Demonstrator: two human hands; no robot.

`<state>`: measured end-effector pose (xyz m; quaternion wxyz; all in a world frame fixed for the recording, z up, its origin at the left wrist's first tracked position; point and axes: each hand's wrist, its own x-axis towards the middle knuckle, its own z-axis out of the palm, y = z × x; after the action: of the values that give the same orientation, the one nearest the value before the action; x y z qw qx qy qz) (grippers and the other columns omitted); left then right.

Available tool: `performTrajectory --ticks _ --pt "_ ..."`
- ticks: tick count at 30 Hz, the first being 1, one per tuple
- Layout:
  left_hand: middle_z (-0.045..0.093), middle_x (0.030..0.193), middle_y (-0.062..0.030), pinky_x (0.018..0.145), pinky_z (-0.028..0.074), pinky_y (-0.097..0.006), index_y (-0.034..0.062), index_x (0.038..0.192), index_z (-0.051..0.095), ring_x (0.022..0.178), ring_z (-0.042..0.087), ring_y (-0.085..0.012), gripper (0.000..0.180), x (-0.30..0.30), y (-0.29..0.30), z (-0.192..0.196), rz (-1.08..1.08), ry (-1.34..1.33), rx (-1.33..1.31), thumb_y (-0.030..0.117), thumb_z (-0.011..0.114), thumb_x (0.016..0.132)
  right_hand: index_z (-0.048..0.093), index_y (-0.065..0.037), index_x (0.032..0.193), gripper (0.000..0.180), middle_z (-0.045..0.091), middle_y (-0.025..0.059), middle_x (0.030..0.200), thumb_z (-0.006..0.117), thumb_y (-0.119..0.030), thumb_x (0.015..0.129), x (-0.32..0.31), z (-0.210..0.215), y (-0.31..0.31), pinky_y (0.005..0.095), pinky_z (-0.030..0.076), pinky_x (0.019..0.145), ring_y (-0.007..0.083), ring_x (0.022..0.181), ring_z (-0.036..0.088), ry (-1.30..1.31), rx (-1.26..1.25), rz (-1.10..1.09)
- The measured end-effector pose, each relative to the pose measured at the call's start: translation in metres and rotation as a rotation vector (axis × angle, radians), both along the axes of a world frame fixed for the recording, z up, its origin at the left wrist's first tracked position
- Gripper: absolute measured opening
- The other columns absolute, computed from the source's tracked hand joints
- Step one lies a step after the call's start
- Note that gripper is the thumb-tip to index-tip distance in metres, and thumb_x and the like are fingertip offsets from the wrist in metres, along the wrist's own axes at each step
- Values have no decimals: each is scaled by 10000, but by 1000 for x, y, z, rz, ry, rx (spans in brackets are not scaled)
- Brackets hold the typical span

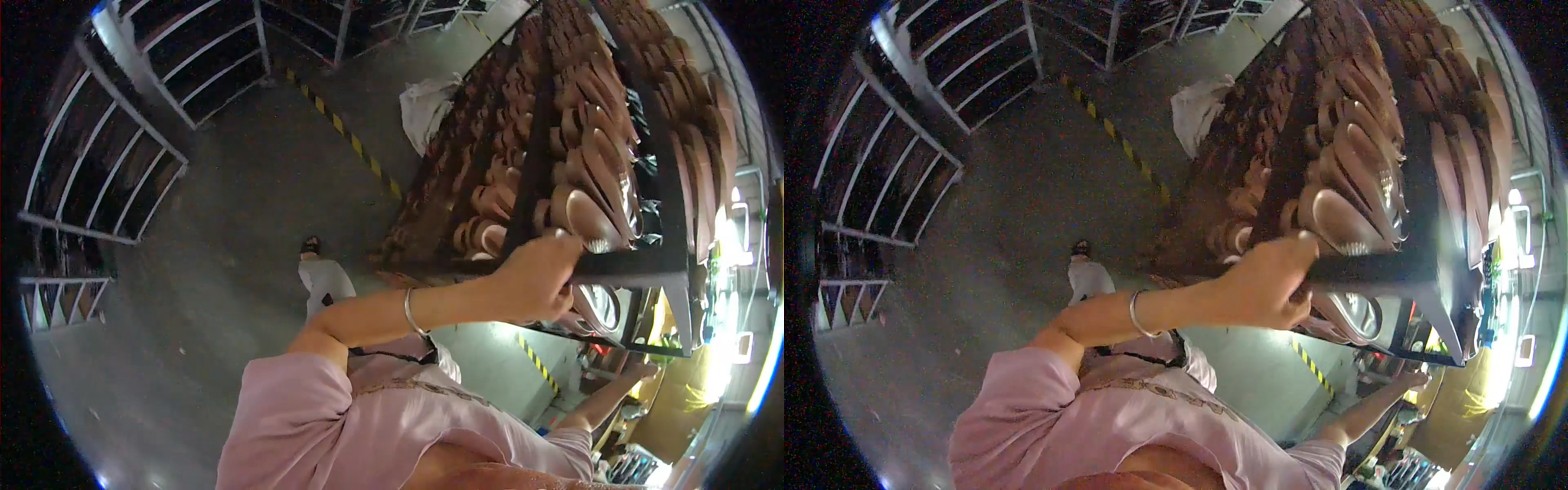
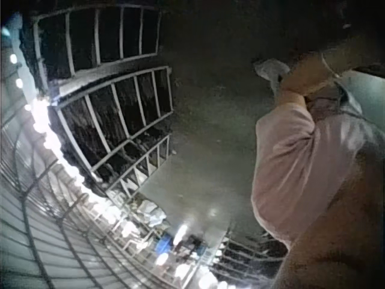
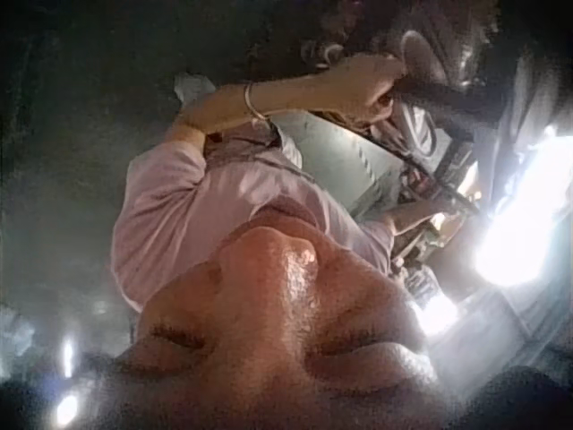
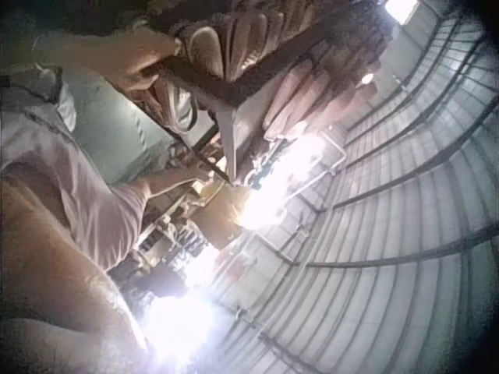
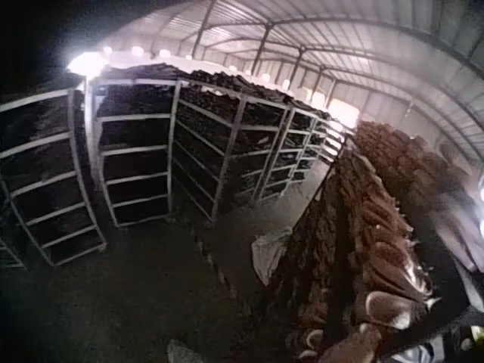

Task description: The person sits on a low stool and uses a green grinding machine to smooth the edges of brown shoe insoles. They pick up insoles from a nearby pile, run the edges against the machine's rotating wheel, and then place the finished insoles onto a metal rack.

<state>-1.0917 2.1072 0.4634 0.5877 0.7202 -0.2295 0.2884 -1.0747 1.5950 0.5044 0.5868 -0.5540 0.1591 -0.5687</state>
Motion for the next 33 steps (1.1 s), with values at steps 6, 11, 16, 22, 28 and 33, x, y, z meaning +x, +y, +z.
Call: performTrajectory --ticks 6,11,16,22,28,33 --pt "524 866 -189 734 452 -430 -30 934 513 836 536 -359 358 12 55 -3 -442 -177 189 106 657 636 599 42 996 317 617 116 1057 550 -257 903 -76 -5 79 294 547 680 225 886 641 -84 -228 -484" --pt "548 914 -165 773 463 -378 -41 917 540 871 560 -287 322 27 129 -26 -530 -110 358 103 666 658 572 92 1013 362 617 185 1003 484 -251 937 -127 -36 268 323 569 661 258 885 641 -84 -543 -499" --pt "557 940 -163 787 496 -398 -32 939 582 905 580 -312 272 59 191 -27 -616 34 472 111 647 718 493 123 1162 447 585 224 1114 413 -272 967 -86 -27 454 355 498 792 284 931 605 108 -729 -414" --pt "552 970 -154 816 487 -424 2 986 595 956 568 -329 274 88 234 -60 -806 217 537 103 618 733 484 97 1218 463 581 185 1122 653 -132 852 -51 -26 481 353 484 830 257 1004 576 193 -578 -577" --pt "562 1041 -169 863 463 -443 1 1028 594 1032 540 -351 290 206 310 -124 -807 378 688 108 595 758 588 82 1052 420 632 129 956 783 -148 760 -42 -19 453 335 493 806 211 869 585 256 -433 -891" --pt "605 994 -178 829 476 -478 50 966 652 953 577 -387 236 299 439 -213 -375 584 931 143 563 768 640 22 882 277 625 79 735 793 -166 750 -39 -6 410 293 468 460 152 532 535 137 -354 -1031"
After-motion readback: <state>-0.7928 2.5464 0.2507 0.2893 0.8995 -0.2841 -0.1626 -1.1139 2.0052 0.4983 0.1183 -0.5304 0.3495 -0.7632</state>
